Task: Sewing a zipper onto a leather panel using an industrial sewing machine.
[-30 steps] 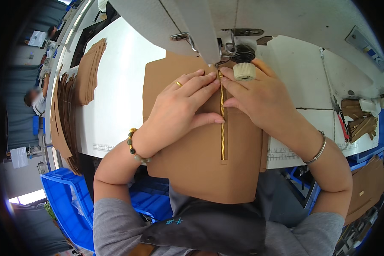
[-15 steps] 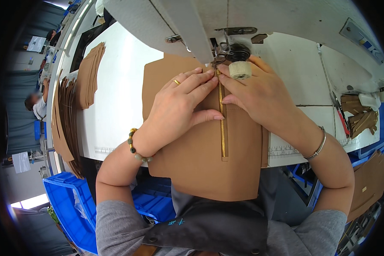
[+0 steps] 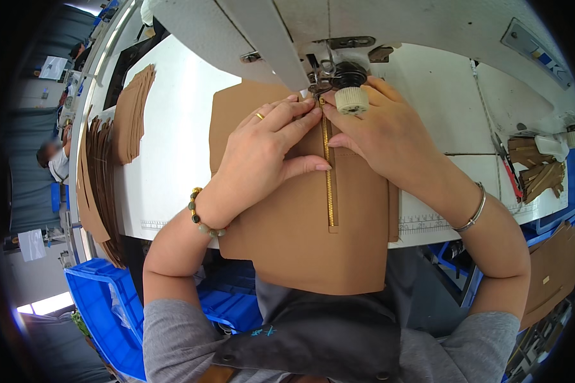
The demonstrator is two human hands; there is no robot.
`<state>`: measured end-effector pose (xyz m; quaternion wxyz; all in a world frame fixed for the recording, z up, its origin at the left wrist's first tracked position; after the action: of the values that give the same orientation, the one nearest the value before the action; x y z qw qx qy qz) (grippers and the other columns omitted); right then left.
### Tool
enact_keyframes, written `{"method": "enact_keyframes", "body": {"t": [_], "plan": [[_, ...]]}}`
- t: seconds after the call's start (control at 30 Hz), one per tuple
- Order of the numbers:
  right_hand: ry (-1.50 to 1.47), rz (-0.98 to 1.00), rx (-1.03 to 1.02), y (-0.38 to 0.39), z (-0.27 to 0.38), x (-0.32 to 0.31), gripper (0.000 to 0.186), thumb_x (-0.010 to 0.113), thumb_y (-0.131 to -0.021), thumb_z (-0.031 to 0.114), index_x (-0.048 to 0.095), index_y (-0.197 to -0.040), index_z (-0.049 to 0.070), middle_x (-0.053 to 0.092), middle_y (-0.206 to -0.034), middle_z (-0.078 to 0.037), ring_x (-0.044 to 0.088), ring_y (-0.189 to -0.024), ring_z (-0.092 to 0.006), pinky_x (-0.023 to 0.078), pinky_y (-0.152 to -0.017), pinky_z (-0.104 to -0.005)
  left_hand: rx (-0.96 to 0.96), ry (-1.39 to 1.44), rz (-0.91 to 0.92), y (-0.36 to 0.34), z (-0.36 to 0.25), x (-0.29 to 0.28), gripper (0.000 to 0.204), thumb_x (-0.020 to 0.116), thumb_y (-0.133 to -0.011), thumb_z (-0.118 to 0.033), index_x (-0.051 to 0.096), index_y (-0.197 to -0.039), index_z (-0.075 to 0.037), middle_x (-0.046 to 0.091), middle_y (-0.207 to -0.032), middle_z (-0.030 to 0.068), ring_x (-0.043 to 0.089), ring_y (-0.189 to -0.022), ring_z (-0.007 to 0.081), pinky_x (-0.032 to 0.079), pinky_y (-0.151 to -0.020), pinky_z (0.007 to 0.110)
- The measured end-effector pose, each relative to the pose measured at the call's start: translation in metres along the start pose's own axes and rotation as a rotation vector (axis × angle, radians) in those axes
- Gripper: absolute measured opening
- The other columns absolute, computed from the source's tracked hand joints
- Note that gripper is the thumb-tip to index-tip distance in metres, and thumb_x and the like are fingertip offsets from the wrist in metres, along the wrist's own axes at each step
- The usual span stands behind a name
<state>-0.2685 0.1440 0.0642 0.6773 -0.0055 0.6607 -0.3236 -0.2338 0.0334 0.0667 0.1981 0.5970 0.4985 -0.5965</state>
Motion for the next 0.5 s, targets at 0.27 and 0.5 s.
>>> {"method": "enact_keyframes", "body": {"t": [0.27, 0.5], "plan": [[-0.001, -0.025, -0.009, -0.0026, -0.0017, -0.0021, 0.048, 0.079, -0.085, 0.032, 0.071, -0.126, 0.007, 0.073, -0.127, -0.007, 0.067, -0.117, -0.0266, 0.045, -0.116, -0.0485, 0.007, -0.009, -0.022, -0.0016, 0.0014, -0.0003, 0.072, 0.081, -0.080, -0.051, 0.071, -0.131, 0.000, 0.068, -0.135, 0.0125, 0.063, -0.127, 0.0341, 0.054, -0.103, 0.043], [-0.002, -0.011, 0.001, -0.0019, -0.0048, 0.0014, 0.048, 0.078, -0.087, 0.033, 0.071, -0.128, 0.008, 0.073, -0.127, -0.006, 0.067, -0.117, -0.0263, 0.045, -0.116, -0.0483, 0.006, -0.024, -0.040, -0.0017, 0.0008, -0.0019, 0.068, 0.080, -0.081, -0.050, 0.073, -0.127, -0.001, 0.069, -0.132, 0.0114, 0.065, -0.125, 0.0335, 0.054, -0.102, 0.043]]}}
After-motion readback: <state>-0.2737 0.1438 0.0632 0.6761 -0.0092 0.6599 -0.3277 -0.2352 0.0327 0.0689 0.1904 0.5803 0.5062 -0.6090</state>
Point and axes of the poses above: each hand's wrist, its own y-axis away from the middle knuckle, its own x-axis out of the palm, z = x × y, the point moved 10 cm from there along -y, towards the middle knuckle
